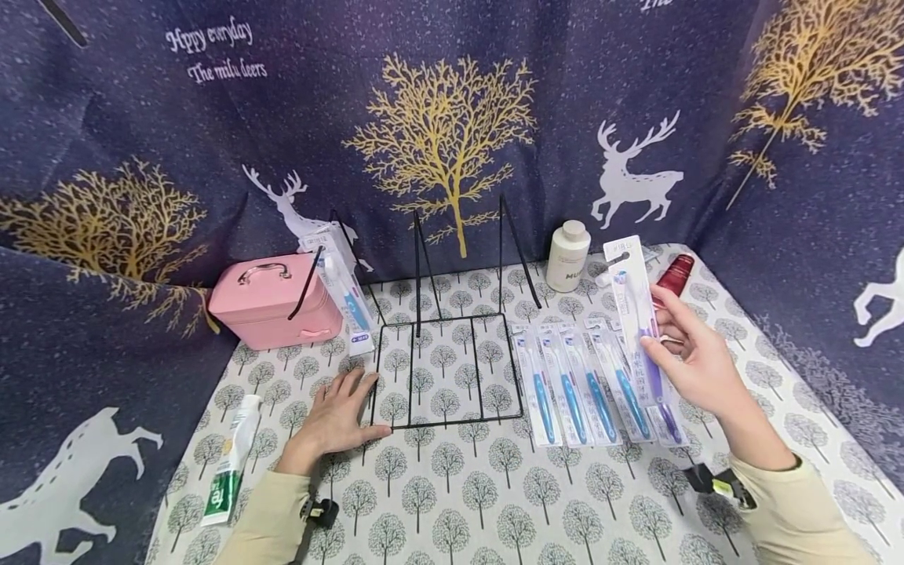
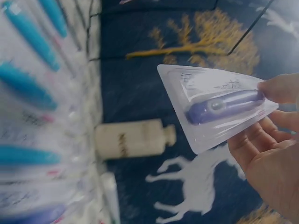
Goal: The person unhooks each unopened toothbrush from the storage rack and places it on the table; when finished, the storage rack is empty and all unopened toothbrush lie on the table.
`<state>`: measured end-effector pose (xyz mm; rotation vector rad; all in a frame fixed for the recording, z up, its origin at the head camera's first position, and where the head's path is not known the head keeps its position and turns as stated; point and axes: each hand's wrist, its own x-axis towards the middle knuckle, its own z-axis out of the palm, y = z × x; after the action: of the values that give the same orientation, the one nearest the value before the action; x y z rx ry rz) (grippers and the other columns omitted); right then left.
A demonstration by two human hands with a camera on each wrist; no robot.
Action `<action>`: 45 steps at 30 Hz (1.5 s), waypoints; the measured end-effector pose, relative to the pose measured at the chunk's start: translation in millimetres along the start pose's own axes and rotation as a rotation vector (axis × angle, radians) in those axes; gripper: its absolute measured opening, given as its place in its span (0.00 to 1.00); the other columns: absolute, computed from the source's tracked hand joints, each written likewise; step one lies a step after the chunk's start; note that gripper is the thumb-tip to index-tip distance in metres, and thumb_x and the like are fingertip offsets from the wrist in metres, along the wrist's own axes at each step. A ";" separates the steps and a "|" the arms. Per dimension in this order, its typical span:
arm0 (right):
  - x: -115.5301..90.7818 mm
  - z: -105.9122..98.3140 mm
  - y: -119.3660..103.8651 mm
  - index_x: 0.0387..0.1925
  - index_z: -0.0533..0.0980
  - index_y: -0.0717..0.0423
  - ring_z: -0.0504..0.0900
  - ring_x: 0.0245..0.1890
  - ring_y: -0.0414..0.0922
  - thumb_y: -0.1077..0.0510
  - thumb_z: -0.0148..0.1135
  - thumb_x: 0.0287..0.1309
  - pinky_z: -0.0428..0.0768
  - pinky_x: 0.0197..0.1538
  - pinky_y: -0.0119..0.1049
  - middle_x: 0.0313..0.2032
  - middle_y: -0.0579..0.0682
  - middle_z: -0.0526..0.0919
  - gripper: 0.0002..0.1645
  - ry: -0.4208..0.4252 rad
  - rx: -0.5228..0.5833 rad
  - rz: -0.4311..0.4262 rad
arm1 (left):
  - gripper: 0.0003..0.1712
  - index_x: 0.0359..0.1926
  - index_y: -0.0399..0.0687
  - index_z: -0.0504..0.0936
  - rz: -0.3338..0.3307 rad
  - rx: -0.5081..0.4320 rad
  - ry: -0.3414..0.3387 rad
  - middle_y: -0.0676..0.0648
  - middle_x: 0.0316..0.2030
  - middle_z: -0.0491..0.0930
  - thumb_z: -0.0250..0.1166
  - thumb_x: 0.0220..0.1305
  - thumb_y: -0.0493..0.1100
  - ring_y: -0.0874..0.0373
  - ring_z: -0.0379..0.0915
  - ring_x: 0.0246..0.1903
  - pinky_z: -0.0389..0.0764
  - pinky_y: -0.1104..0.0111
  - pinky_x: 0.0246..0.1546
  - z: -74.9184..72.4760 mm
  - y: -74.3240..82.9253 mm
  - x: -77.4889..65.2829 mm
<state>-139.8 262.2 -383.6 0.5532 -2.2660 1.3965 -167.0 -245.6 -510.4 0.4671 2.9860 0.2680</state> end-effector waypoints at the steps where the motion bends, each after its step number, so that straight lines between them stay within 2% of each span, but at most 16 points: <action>1: -1.5 -1.7 6.2 0.64 0.60 0.63 0.78 0.34 0.28 0.80 0.57 0.45 0.78 0.36 0.16 0.35 0.53 0.74 0.42 -0.008 -0.050 0.038 | 0.59 0.69 0.61 0.51 0.002 -0.001 0.003 0.41 0.70 0.47 0.57 0.38 0.79 0.36 0.45 0.66 0.44 0.34 0.60 -0.1 0.2 -0.1; 4: -5.5 -6.1 27.7 0.65 0.60 0.57 0.77 0.34 0.27 0.75 0.59 0.49 0.78 0.35 0.16 0.35 0.52 0.74 0.41 -0.038 -0.118 0.121 | 0.59 0.69 0.60 0.52 0.002 -0.005 0.004 0.41 0.70 0.47 0.58 0.38 0.79 0.35 0.45 0.66 0.44 0.34 0.60 -0.3 0.5 -0.6; 7: -9.2 -11.8 48.0 0.66 0.59 0.54 0.76 0.32 0.26 0.71 0.58 0.52 0.78 0.34 0.16 0.35 0.55 0.75 0.40 -0.068 -0.178 0.169 | 0.59 0.69 0.60 0.51 0.002 -0.010 0.002 0.41 0.70 0.47 0.58 0.38 0.79 0.35 0.45 0.66 0.44 0.34 0.61 -0.5 0.7 -1.0; 15: -17.8 -27.2 83.6 0.66 0.58 0.54 0.71 0.27 0.21 0.65 0.58 0.54 0.72 0.25 0.20 0.34 0.60 0.79 0.38 -0.124 -0.388 0.289 | 0.59 0.69 0.60 0.52 0.014 -0.008 0.009 0.40 0.69 0.47 0.57 0.39 0.79 0.35 0.46 0.65 0.45 0.34 0.60 -0.6 0.9 -1.5; 17: -19.7 -29.5 88.6 0.66 0.58 0.56 0.72 0.28 0.25 0.63 0.58 0.54 0.71 0.26 0.24 0.34 0.59 0.79 0.37 -0.143 -0.450 0.320 | 0.58 0.69 0.60 0.52 0.018 -0.011 0.014 0.40 0.69 0.47 0.58 0.39 0.78 0.35 0.46 0.65 0.45 0.34 0.60 -0.9 1.0 -1.1; 21: -25.2 -32.2 99.8 0.63 0.60 0.62 0.69 0.21 0.33 0.63 0.57 0.52 0.68 0.24 0.30 0.30 0.56 0.76 0.36 -0.173 -0.532 0.332 | 0.58 0.69 0.60 0.52 0.020 -0.010 0.017 0.40 0.69 0.47 0.58 0.39 0.78 0.35 0.46 0.65 0.45 0.33 0.60 -0.9 0.9 0.0; 22: -26.9 -32.9 103.0 0.63 0.60 0.63 0.69 0.20 0.36 0.63 0.57 0.51 0.67 0.24 0.30 0.29 0.56 0.75 0.36 -0.181 -0.539 0.333 | 0.58 0.69 0.60 0.52 0.016 -0.014 0.015 0.40 0.69 0.47 0.58 0.39 0.78 0.35 0.46 0.65 0.45 0.34 0.60 -1.1 1.1 0.0; 24: -29.9 -34.5 107.8 0.63 0.59 0.65 0.67 0.19 0.36 0.65 0.56 0.51 0.67 0.22 0.30 0.28 0.57 0.75 0.36 -0.206 -0.527 0.347 | 0.58 0.69 0.60 0.52 0.014 -0.013 0.013 0.40 0.69 0.47 0.58 0.39 0.78 0.35 0.46 0.65 0.45 0.34 0.60 -0.8 1.3 0.4; 29: -34.9 -38.3 114.2 0.64 0.55 0.68 0.71 0.21 0.41 0.65 0.54 0.53 0.70 0.23 0.32 0.28 0.60 0.76 0.37 -0.269 -0.512 0.421 | 0.59 0.69 0.60 0.52 0.014 -0.009 0.013 0.40 0.69 0.47 0.58 0.39 0.79 0.35 0.46 0.65 0.45 0.34 0.60 -1.3 1.8 1.0; 35: -40.5 -39.9 120.6 0.62 0.56 0.72 0.68 0.20 0.42 0.66 0.56 0.50 0.67 0.24 0.32 0.24 0.54 0.73 0.37 -0.286 -0.547 0.423 | 0.59 0.70 0.59 0.51 0.009 -0.002 0.005 0.41 0.70 0.46 0.57 0.39 0.79 0.36 0.44 0.66 0.44 0.34 0.61 -1.7 1.2 2.4; 45: -49.3 -39.2 126.9 0.61 0.57 0.74 0.68 0.23 0.44 0.65 0.56 0.49 0.67 0.26 0.34 0.24 0.52 0.72 0.37 -0.358 -0.557 0.465 | 0.59 0.69 0.59 0.52 0.006 -0.004 0.002 0.40 0.69 0.47 0.58 0.38 0.78 0.35 0.45 0.66 0.44 0.34 0.60 -1.0 1.0 0.4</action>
<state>-161.1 356.0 -487.6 0.0917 -3.0543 0.8020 -167.1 -244.7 -509.3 0.4761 2.9857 0.2746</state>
